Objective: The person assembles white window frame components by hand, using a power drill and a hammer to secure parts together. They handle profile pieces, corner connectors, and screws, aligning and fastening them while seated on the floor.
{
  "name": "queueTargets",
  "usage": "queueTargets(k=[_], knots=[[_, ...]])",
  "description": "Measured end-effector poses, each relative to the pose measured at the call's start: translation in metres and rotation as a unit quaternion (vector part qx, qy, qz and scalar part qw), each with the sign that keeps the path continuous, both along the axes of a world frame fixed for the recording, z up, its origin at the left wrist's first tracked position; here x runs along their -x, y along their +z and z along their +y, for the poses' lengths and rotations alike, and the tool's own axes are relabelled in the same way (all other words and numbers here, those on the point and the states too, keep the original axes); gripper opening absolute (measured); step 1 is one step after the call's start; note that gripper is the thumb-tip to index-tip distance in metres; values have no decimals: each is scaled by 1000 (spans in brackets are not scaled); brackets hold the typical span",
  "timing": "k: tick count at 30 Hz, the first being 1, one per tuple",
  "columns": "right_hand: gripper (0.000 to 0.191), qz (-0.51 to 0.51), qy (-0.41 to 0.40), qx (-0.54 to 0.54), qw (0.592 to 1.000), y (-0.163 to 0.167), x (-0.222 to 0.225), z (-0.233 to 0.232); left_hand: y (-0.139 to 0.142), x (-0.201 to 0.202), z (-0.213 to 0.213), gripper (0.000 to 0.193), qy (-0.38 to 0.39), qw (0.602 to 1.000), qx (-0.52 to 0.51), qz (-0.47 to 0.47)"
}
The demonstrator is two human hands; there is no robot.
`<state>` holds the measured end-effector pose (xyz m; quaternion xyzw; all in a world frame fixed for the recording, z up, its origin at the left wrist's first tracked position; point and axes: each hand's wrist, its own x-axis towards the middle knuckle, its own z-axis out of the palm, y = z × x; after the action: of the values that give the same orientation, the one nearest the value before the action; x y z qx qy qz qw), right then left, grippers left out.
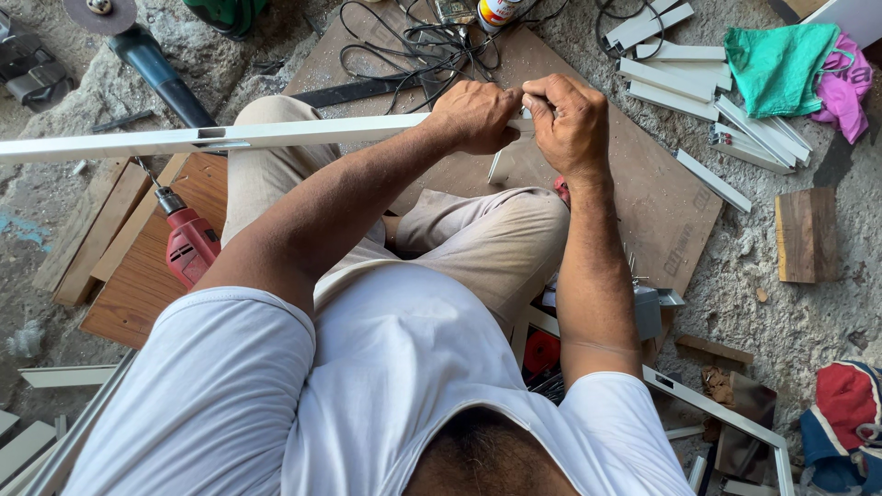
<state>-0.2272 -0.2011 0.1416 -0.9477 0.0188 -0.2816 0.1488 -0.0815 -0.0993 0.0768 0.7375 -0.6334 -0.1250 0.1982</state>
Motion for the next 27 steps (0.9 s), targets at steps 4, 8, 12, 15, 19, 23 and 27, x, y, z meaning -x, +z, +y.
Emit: queueTargets(k=[4,8,12,15,19,23,27], knots=[[7,13,4,13,1000,1,0,2,1,0,0,50,-2,1000,1,4],[8,28,6,10,1000,3,1,2,-1,0,1,54,1,1000,-1,3],[8,29,13,9,999,5,0,3,-3,-1,0,53,1,1000,16,8],[7,43,8,10,999,7,-1,4,-5,-1,0,52,0,999,34,3],[8,55,20,3,998,13,-2,4,-5,-1,0,46,-5,1000,26,-5],[8,72,5,-17,997,18,-1,6,-2,-1,1,42,-2,1000,19,7],[8,78,7,-22,997,18,-1,4,0,-1,1,45,-2,1000,17,7]])
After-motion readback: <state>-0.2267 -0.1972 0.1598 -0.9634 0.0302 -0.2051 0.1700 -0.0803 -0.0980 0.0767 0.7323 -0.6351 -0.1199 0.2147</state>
